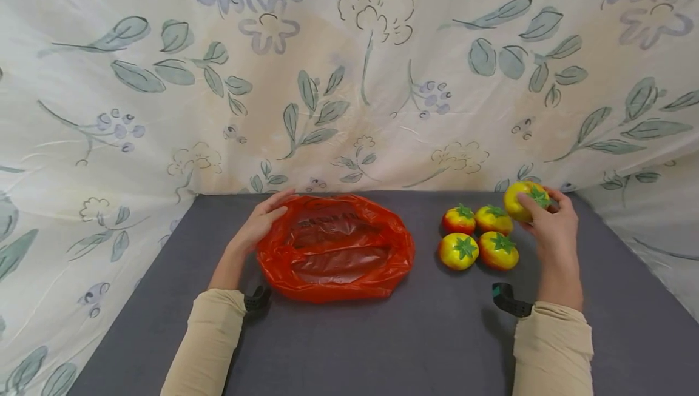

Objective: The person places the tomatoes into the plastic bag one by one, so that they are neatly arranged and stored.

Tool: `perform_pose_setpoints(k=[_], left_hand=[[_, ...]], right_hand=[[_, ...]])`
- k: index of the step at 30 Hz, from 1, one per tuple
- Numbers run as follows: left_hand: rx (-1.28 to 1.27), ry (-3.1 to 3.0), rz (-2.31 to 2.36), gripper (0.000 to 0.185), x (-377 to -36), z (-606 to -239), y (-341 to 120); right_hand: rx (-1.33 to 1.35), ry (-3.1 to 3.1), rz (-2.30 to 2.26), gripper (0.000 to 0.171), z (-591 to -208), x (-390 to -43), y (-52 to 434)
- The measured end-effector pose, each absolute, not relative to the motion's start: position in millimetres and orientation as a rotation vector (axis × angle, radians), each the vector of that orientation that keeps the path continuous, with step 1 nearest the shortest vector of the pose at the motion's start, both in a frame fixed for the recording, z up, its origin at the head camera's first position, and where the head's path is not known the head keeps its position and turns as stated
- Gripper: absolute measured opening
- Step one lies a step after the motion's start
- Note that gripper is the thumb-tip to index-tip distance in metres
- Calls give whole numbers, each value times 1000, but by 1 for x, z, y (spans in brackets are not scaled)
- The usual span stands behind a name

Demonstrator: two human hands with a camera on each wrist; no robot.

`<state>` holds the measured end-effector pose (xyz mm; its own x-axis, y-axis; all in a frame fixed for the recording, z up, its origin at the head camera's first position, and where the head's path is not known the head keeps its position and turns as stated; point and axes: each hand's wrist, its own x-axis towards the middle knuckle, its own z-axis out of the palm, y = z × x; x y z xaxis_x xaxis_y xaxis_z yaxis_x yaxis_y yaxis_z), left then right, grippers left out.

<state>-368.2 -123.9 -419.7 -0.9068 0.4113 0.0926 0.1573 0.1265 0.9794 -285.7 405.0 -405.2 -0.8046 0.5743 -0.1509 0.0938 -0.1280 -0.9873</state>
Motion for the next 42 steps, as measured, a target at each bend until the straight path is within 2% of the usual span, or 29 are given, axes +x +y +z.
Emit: perform_pose_setpoints(k=[4, 8, 20, 23, 26, 32, 42], left_hand=[[561, 2175, 1884, 46, -367, -422, -122], [552, 2176, 1883, 45, -366, -422, -120], [586, 2209, 1855, 45, -367, -422, -115], [583, 2198, 1864, 45, -367, -422, -115], [574, 2189, 1873, 45, -367, -422, -116], [572, 2196, 1872, 45, -366, -420, -117], [578, 2176, 1871, 46, -367, -420, -117]], right_hand=[[-680, -1900, 1922, 74, -422, -304, 414], [-620, -1960, 1905, 80, -401, -302, 384], [-322, -1885, 2023, 78, -436, -352, 396], [-321, -1866, 2043, 76, -425, -346, 379], [-307, -1899, 2053, 74, -396, -326, 345], [-268, -1945, 2079, 80, -350, -296, 293], [-220, -2052, 1961, 74, -347, -304, 269]])
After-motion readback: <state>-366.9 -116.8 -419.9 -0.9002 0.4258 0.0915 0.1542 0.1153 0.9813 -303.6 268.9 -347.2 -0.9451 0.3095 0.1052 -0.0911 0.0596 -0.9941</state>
